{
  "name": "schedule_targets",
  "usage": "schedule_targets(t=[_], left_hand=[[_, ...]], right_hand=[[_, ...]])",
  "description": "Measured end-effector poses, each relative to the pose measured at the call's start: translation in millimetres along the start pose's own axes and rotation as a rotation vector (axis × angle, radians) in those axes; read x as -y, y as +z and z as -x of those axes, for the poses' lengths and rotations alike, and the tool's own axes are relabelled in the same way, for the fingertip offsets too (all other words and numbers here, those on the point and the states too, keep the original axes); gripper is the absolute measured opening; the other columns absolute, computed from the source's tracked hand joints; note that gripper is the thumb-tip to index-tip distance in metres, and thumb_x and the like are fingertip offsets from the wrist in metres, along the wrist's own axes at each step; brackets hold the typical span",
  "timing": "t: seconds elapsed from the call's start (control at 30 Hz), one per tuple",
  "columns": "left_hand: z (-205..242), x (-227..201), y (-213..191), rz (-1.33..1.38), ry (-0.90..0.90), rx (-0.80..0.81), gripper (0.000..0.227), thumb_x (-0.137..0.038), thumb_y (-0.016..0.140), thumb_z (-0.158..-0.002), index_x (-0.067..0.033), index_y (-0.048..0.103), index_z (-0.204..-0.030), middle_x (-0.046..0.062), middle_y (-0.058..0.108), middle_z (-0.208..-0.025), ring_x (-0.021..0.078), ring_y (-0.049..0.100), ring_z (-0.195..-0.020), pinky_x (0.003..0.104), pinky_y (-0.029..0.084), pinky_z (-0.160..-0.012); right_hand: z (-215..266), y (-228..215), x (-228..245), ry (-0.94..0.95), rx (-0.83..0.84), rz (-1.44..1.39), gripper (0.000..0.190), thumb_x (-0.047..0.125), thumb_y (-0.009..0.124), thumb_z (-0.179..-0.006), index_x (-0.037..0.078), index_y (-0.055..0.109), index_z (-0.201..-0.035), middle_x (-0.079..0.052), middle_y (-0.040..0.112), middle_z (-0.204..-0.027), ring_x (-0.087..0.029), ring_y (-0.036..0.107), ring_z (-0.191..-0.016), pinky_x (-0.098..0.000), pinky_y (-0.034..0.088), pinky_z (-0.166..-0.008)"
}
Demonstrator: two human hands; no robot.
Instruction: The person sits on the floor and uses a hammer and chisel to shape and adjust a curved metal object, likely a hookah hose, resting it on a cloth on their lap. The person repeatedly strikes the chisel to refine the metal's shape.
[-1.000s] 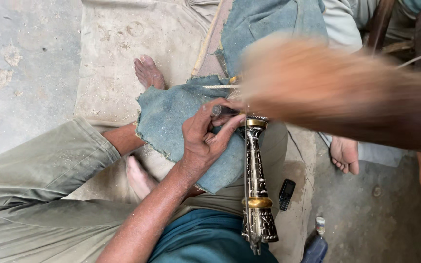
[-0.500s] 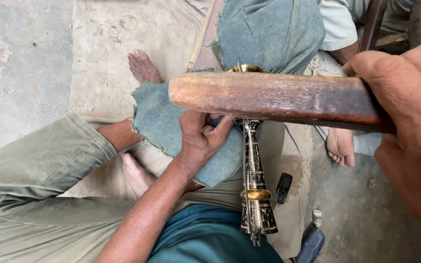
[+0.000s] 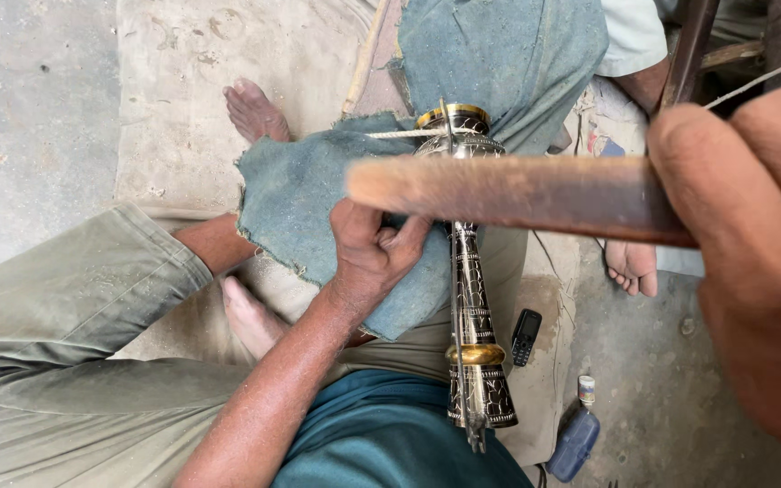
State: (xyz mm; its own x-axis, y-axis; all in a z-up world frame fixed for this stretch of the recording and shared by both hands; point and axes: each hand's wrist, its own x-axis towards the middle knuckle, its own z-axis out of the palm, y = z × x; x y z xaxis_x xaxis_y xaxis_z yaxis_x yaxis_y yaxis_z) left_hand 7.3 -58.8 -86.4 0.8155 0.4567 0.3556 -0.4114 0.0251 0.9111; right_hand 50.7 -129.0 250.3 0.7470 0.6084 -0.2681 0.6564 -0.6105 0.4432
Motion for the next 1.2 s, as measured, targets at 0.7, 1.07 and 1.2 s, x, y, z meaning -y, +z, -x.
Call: schedule_targets(t=[0.7, 1.07, 1.2], left_hand=[[-14, -15, -4, -0.084, 0.002, 0.009, 0.026, -0.013, 0.086, -0.093, -0.0060, 0.061, -0.097, 0.003, 0.066, -0.075, 0.0121, 0.068, -0.066, 0.025, 0.051, -0.058], [-24, -22, -6, -0.055, 0.055, 0.040, 0.019, -0.008, 0.081, -0.093, -0.0043, 0.067, -0.105, 0.003, 0.069, -0.079, 0.0133, 0.070, -0.069, 0.028, 0.056, -0.064], [-24, -28, -9, -0.116, 0.035, 0.043, 0.026, -0.011, 0.086, -0.093, -0.0026, 0.065, -0.105, 0.008, 0.072, -0.085, 0.0144, 0.073, -0.073, 0.029, 0.056, -0.063]], right_hand=[[-2, 1, -6, -0.046, -0.052, 0.073, 0.049, -0.008, 0.071, -0.073, 0.003, 0.060, -0.120, -0.011, 0.062, -0.094, -0.023, 0.065, -0.083, -0.0350, 0.053, -0.074], [-3, -3, -6, -0.133, -0.160, 0.004, 0.059, -0.008, 0.073, -0.062, -0.001, 0.063, -0.120, -0.016, 0.066, -0.100, -0.031, 0.064, -0.087, -0.0422, 0.052, -0.079], [-5, -3, -3, 0.009, -0.096, -0.248, 0.054, -0.003, 0.073, -0.077, 0.000, 0.061, -0.130, -0.015, 0.065, -0.098, -0.027, 0.064, -0.083, -0.0397, 0.052, -0.078]])
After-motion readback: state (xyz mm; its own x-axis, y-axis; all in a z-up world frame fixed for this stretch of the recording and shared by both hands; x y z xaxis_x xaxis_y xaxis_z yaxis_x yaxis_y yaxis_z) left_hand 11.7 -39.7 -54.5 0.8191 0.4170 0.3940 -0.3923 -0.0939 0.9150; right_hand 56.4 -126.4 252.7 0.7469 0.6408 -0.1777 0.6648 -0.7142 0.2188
